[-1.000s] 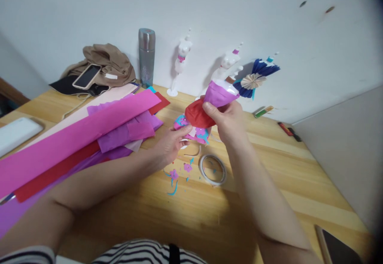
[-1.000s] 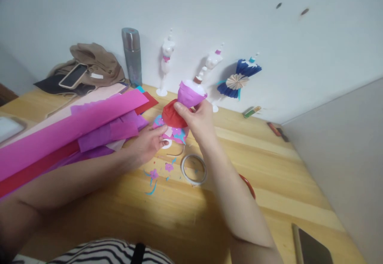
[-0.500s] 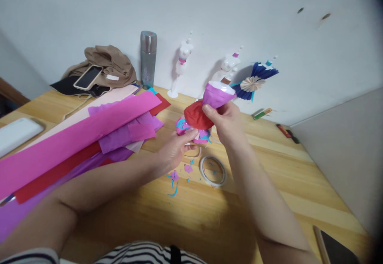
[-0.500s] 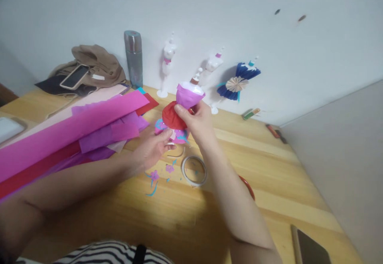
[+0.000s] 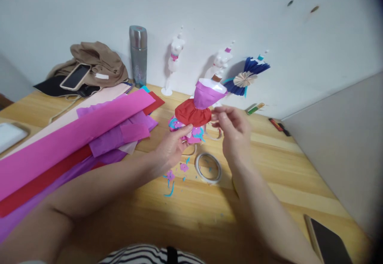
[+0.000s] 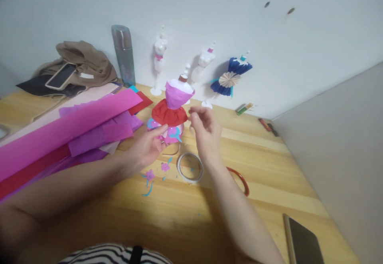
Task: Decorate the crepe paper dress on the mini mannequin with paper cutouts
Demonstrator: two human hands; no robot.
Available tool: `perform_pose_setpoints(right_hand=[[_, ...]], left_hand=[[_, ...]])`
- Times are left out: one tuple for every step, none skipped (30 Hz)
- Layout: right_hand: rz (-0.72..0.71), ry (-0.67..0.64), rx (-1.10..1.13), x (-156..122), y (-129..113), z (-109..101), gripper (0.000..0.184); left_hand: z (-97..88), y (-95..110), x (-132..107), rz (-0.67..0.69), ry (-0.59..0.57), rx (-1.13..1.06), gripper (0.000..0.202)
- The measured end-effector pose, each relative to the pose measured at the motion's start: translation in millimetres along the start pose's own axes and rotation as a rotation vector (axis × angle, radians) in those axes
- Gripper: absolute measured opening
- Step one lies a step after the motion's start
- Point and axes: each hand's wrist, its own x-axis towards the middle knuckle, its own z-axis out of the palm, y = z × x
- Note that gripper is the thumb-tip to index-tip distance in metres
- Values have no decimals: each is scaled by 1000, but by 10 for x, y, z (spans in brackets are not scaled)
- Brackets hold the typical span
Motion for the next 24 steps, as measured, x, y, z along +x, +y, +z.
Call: perform_pose_setpoints(right_hand=[[89, -10, 8, -78, 10, -44, 36], [178, -39, 23, -153, 18, -79, 36], [257, -86, 44, -223, 25, -104, 38], [327, -132, 63, -284, 28, -117, 41], [384, -171, 81, -336, 27, -119, 43], [429, -196, 97, -376, 23, -111, 44], [465, -209, 112, -406, 16, -96, 45], [493, -212, 129, -427, 5, -77, 45], [511, -212, 147, -441, -9, -56, 45], [520, -213, 164, -449, -25, -37, 44], [521, -216, 177, -454, -42, -22, 44], [517, -221, 186, -457, -60, -12, 42], [510, -231, 190, -460, -76, -9, 41], [501, -242, 191, -465, -89, -13, 39], [490, -255, 189, -471, -96, -23, 37], [471, -267, 181, -478, -98, -38, 34], [432, -276, 167, -487, -92, -56, 31], [367, -278, 143, -496, -80, -75, 27], [277, -271, 106, -503, -62, -95, 21], [168, -258, 52, -506, -40, -112, 15], [48, -244, -20, -506, -15, -127, 13], [-73, -229, -108, -499, 10, -138, 15], [-190, -218, -202, -488, 35, -145, 19], [-295, -212, -295, -471, 58, -150, 20]], left_hand=[[14, 9, -3, -8, 8, 0, 15], [32, 15, -7, -13, 14, 1, 13], [52, 21, -12, -14, 18, 1, 11], [73, 24, -16, -15, 22, 0, 10], [92, 26, -21, -15, 28, -4, 11], [108, 27, -24, -14, 34, -12, 12], [120, 28, -26, -14, 40, -22, 14], [126, 28, -26, -17, 45, -28, 17], [128, 27, -24, -19, 47, -31, 18], [124, 27, -20, -18, 50, -31, 19], [117, 27, -16, -14, 52, -30, 19], [109, 27, -12, -11, 54, -28, 17], [101, 28, -9, -11, 55, -27, 15], [95, 29, -8, -12, 53, -29, 14], [92, 31, -9, -16, 54, -31, 13], [92, 32, -13, -18, 53, -32, 13], [95, 34, -19, -22, 52, -30, 13], [100, 35, -27, -22, 50, -27, 13], [105, 36, -34, -20, 47, -20, 14], [108, 38, -40, -17, 41, -11, 15], [107, 39, -44, -18, 29, 3, 16], [101, 40, -44, -23, 15, 17, 17], [90, 41, -40, -31, 2, 33, 19], [75, 41, -33, -38, -11, 46, 20]])
